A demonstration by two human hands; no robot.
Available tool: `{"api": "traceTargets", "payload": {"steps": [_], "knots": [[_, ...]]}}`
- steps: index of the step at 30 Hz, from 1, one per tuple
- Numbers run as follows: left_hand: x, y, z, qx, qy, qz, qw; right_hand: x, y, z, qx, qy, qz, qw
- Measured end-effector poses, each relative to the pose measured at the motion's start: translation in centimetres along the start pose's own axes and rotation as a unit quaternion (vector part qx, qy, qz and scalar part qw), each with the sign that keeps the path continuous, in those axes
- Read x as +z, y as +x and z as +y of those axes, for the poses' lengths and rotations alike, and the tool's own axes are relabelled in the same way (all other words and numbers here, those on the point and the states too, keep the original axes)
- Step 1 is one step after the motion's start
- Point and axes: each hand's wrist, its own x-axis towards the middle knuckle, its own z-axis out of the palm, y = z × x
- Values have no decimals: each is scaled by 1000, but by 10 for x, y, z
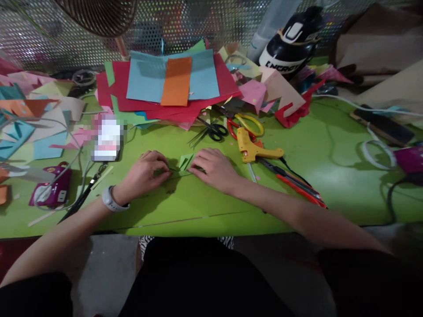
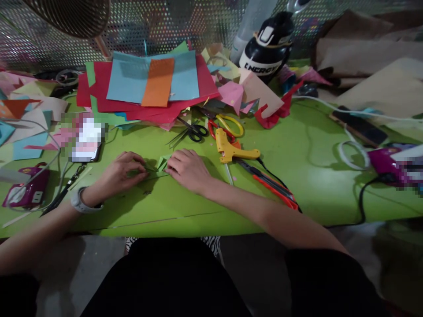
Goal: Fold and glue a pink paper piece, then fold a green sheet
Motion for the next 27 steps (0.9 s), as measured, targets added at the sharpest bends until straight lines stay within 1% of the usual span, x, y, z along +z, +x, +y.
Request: {"api": "traceTargets", "payload": {"steps": [3, 4, 6, 9, 11, 13, 14, 16, 18, 20, 23, 25, 26, 27], "knots": [[5, -2, 6, -8, 53, 27, 998, 3, 1, -1, 23, 14, -9, 1000], [6, -4, 8, 1, 80, 36, 996, 4, 0, -1, 27, 16, -10, 999], [10, -7, 10, 37, 125, 40, 991, 5, -1, -1, 28, 19, -9, 999], [16, -12, 8, 105, 155, 7, 982, 4, -2, 3, 38, 23, -15, 999], [20, -14, 5, 117, 166, -15, 979, -1, -2, 8, 55, 31, -29, 998], [21, -13, -1, 103, 175, -21, 979, -9, -2, 11, 82, 50, -61, 993], [21, -11, -4, 99, 175, -21, 979, -14, -2, 12, 100, 67, -88, 989], [18, -9, -10, 103, 180, -30, 978, -25, -2, 12, 136, 106, -148, 974], [14, -7, -16, 108, 197, -34, 974, -34, -2, 8, 157, 140, -205, 956], [8, -7, -17, 82, 224, -14, 971, -41, -3, 1, 153, 157, -254, 942], [2, -9, -12, -12, 271, 55, 961, -45, -6, -14, 125, 164, -311, 928], [1, -11, -6, -64, 300, 93, 947, -44, -9, -23, 110, 176, -330, 921], [1, -11, -3, -79, 309, 99, 943, -43, -11, -27, 110, 187, -332, 918], [2, -11, -1, -86, 313, 94, 941, -42, -13, -30, 113, 199, -329, 916]]}}
